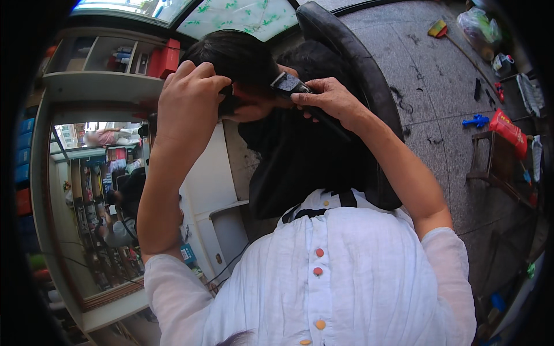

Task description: The person uses electric clippers and a comb to trim the hair on the back and sides of a seated person's head. They repeatedly lift sections of hair with the comb and run the clippers along the scalp to shorten the hair.

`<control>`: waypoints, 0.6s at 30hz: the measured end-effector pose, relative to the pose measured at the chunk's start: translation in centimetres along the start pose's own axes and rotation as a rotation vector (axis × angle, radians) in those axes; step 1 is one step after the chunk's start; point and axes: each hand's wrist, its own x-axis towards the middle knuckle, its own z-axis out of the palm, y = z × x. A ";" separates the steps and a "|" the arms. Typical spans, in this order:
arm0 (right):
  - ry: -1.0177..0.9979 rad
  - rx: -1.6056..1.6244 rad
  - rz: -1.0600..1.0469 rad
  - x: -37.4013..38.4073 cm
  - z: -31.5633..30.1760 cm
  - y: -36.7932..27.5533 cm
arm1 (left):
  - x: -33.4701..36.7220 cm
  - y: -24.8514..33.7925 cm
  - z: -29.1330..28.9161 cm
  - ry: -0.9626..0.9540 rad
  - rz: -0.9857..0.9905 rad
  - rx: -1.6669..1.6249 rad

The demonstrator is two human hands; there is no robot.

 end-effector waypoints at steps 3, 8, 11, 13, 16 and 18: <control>-0.039 -0.031 0.058 0.5 -0.9 0.1 | 0.2 -0.1 -0.1 0.068 -0.015 0.012; -0.028 -0.079 0.069 1.0 -1.4 -0.1 | 1.1 0.0 1.0 0.149 0.025 0.038; -0.019 -0.077 0.059 1.3 -1.5 0.1 | 1.4 0.2 1.0 0.166 0.048 0.039; -0.019 -0.072 0.037 1.4 -1.5 0.1 | 1.6 0.3 1.0 0.177 0.072 0.042; -0.016 -0.046 -0.026 1.3 -1.2 -0.3 | 1.8 0.6 0.9 0.195 0.084 0.066; 0.009 -0.012 -0.089 1.1 -0.8 -0.8 | 1.9 0.7 0.9 0.195 0.089 0.089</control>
